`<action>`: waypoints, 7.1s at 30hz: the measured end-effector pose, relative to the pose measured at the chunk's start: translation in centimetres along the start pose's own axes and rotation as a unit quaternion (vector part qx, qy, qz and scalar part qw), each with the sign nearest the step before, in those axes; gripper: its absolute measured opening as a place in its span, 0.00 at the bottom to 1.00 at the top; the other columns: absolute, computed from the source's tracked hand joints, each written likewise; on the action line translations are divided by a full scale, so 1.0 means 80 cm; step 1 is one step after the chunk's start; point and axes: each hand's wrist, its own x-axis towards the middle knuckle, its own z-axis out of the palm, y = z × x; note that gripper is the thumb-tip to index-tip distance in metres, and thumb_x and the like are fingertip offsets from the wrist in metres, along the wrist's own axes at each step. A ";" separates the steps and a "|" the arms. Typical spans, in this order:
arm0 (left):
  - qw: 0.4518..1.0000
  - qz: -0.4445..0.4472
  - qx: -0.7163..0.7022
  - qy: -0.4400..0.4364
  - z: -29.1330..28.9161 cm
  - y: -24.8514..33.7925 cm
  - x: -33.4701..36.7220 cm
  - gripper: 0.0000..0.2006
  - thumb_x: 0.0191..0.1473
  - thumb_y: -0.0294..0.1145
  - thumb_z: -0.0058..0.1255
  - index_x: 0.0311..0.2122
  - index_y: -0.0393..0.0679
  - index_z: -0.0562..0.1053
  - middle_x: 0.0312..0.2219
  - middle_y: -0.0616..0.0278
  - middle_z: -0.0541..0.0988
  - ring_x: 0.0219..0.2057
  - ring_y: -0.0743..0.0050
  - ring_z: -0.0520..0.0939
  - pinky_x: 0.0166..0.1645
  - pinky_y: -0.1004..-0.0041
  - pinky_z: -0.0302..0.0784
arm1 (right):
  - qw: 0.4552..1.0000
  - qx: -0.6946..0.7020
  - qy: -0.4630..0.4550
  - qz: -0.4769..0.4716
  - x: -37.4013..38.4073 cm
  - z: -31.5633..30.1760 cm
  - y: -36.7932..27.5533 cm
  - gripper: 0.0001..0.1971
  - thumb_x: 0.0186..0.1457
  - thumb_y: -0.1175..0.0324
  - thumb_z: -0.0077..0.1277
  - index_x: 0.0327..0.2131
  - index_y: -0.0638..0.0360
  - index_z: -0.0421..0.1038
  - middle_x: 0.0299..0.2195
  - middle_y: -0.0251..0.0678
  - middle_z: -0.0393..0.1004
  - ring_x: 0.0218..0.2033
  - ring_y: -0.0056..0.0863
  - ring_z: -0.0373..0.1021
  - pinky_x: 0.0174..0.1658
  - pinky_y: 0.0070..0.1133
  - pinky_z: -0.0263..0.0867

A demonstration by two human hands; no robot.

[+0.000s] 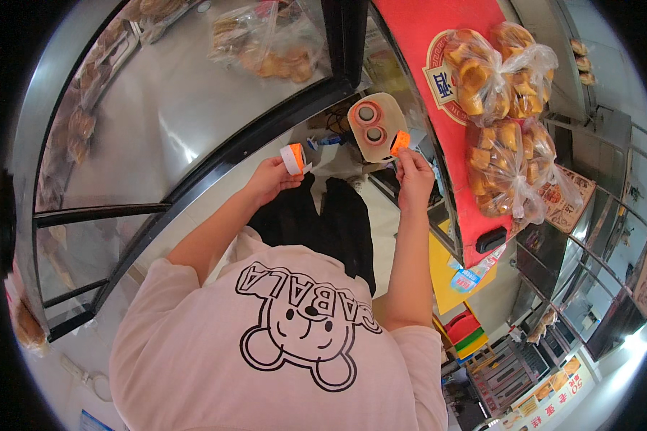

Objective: The person sits on the floor and writes on a roll of orange tape using a pen. They hold the tape roll steady with one hand while writing with the other.

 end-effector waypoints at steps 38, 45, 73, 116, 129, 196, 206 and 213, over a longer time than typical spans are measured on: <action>0.951 0.007 0.289 -0.105 0.162 -0.101 0.054 0.17 0.59 0.30 0.39 0.53 0.45 0.68 0.36 0.61 0.79 0.32 0.73 0.80 0.35 0.73 0.75 | 0.790 -0.501 -0.006 -0.354 -0.149 -0.218 0.117 0.06 0.44 0.72 0.62 0.27 0.54 0.74 0.17 0.32 0.69 0.19 0.30 0.67 0.24 0.25 0.62; 0.817 0.211 0.537 -0.016 0.242 -0.175 0.163 0.17 0.54 0.29 0.44 0.50 0.44 0.71 0.41 0.52 0.79 0.41 0.54 0.80 0.43 0.64 0.76 | 0.774 -0.518 -0.058 -0.361 -0.142 -0.313 0.122 0.06 0.45 0.72 0.62 0.28 0.55 0.75 0.18 0.32 0.70 0.20 0.32 0.68 0.25 0.27 0.63; 0.696 0.342 0.624 0.101 0.357 -0.234 0.270 0.16 0.49 0.32 0.52 0.43 0.39 0.71 0.40 0.51 0.75 0.29 0.55 0.82 0.32 0.57 0.76 | 0.735 -0.536 -0.183 -0.373 -0.105 -0.371 0.104 0.08 0.44 0.74 0.63 0.30 0.55 0.75 0.19 0.34 0.71 0.20 0.33 0.68 0.25 0.28 0.62; 0.323 0.504 0.799 -0.057 0.199 0.071 0.169 0.12 0.42 0.40 0.54 0.35 0.56 0.79 0.37 0.75 0.79 0.47 0.74 0.72 0.56 0.59 0.59 | 0.689 -0.545 0.033 -0.477 -0.085 -0.093 0.020 0.07 0.44 0.69 0.62 0.27 0.52 0.73 0.18 0.28 0.65 0.21 0.27 0.66 0.26 0.24 0.62; 0.456 0.567 0.680 0.087 0.105 0.082 0.055 0.09 0.42 0.34 0.59 0.34 0.55 0.78 0.39 0.78 0.77 0.50 0.72 0.71 0.54 0.55 0.55 | 0.525 -0.737 -0.128 -0.406 0.057 0.037 0.002 0.03 0.46 0.70 0.51 0.27 0.56 0.69 0.20 0.35 0.76 0.22 0.33 0.76 0.24 0.29 0.71; 0.727 0.443 0.522 -0.049 0.101 0.030 -0.077 0.14 0.46 0.27 0.59 0.41 0.47 0.76 0.30 0.67 0.80 0.21 0.75 0.80 0.26 0.79 0.74 | 0.875 -0.411 -0.061 -0.247 -0.042 0.019 0.007 0.10 0.56 0.64 0.49 0.32 0.62 0.71 0.25 0.42 0.76 0.25 0.38 0.73 0.29 0.28 0.67; 0.490 0.532 0.664 -0.191 0.247 -0.054 -0.066 0.15 0.43 0.28 0.59 0.41 0.48 0.75 0.39 0.62 0.79 0.25 0.69 0.82 0.27 0.74 0.78 | 0.966 -0.245 -0.071 -0.030 -0.177 -0.160 0.036 0.18 0.55 0.56 0.52 0.38 0.62 0.73 0.23 0.40 0.74 0.24 0.32 0.72 0.30 0.26 0.66; 0.920 0.187 0.297 -0.173 0.366 -0.182 -0.074 0.11 0.52 0.19 0.54 0.41 0.36 0.68 0.43 0.54 0.75 0.40 0.72 0.80 0.43 0.73 0.78 | 0.996 0.001 -0.065 -0.061 -0.209 -0.309 0.073 0.13 0.59 0.66 0.49 0.42 0.66 0.70 0.27 0.33 0.73 0.28 0.17 0.68 0.34 0.19 0.65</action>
